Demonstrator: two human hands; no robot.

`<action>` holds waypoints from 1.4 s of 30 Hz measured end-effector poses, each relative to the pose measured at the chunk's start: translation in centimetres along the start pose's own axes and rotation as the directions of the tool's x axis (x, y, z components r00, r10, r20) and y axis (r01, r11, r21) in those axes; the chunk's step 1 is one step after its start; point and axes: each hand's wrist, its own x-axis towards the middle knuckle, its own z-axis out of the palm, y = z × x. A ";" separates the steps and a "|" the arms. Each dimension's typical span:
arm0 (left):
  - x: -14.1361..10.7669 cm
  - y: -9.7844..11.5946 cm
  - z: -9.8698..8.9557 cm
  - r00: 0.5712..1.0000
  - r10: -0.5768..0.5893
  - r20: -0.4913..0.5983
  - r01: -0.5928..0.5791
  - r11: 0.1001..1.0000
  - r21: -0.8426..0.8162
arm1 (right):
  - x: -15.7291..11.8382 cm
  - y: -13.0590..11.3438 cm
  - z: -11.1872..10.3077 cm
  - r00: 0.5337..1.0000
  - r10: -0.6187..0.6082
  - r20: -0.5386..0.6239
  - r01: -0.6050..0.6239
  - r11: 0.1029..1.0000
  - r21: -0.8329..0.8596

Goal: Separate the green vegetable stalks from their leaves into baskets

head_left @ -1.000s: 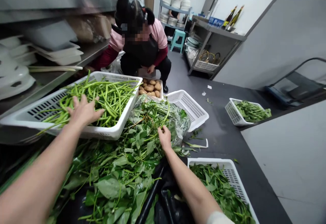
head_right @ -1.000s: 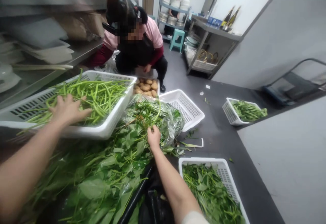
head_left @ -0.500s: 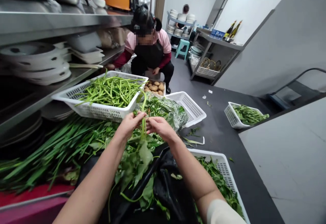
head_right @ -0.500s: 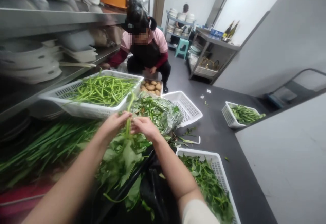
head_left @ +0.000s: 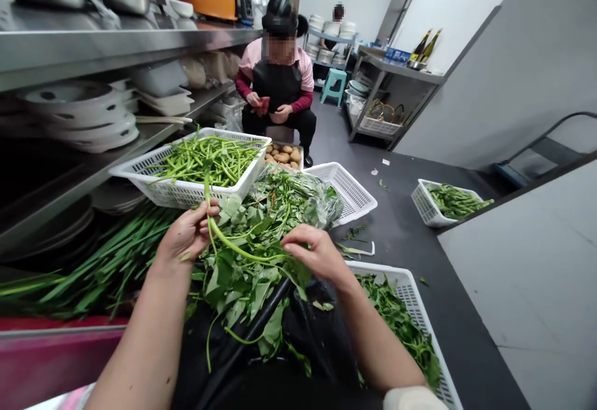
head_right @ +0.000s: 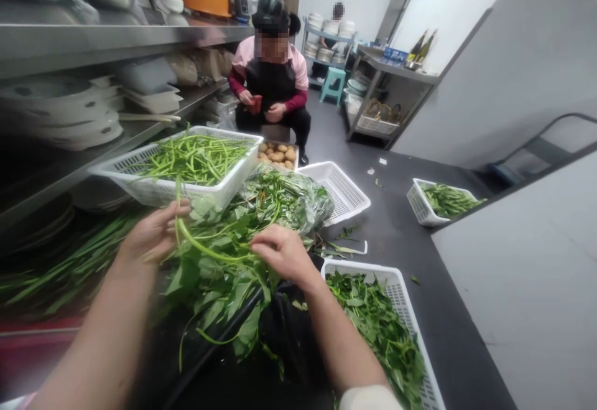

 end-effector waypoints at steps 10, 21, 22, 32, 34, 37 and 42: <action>-0.7 -0.4 0.5 0.996 0.074 0.048 -0.077 0.995 0.068 | 0.6 0.8 4.1 0.991 -0.029 0.133 0.065 0.958 -0.278; -2.1 -1.7 0.7 0.987 0.159 0.013 -0.159 0.977 0.143 | 0.2 1.8 4.6 0.975 0.192 -0.114 -0.159 0.954 0.253; -2.1 -1.9 0.8 0.987 0.162 0.022 -0.163 0.976 0.141 | 0.0 0.9 5.0 0.995 0.076 -0.070 -0.067 0.990 0.128; -2.3 -6.3 0.5 0.978 0.181 0.099 -0.202 0.939 0.279 | 1.5 4.9 7.3 0.803 0.575 -0.155 -0.488 0.785 0.383; -2.2 -7.0 0.2 0.985 0.155 0.071 -0.169 0.943 0.286 | 0.5 7.0 5.3 0.684 0.720 -0.119 -0.580 0.636 0.509; -1.7 -7.1 -0.4 0.996 0.086 0.034 -0.093 0.947 0.308 | -3.7 9.6 0.7 0.620 0.764 -0.175 -0.623 0.616 0.481; -1.1 -7.4 -1.4 0.999 0.033 0.032 -0.044 0.888 0.458 | -11.7 11.3 -5.4 0.562 0.771 -0.299 -0.710 0.636 0.303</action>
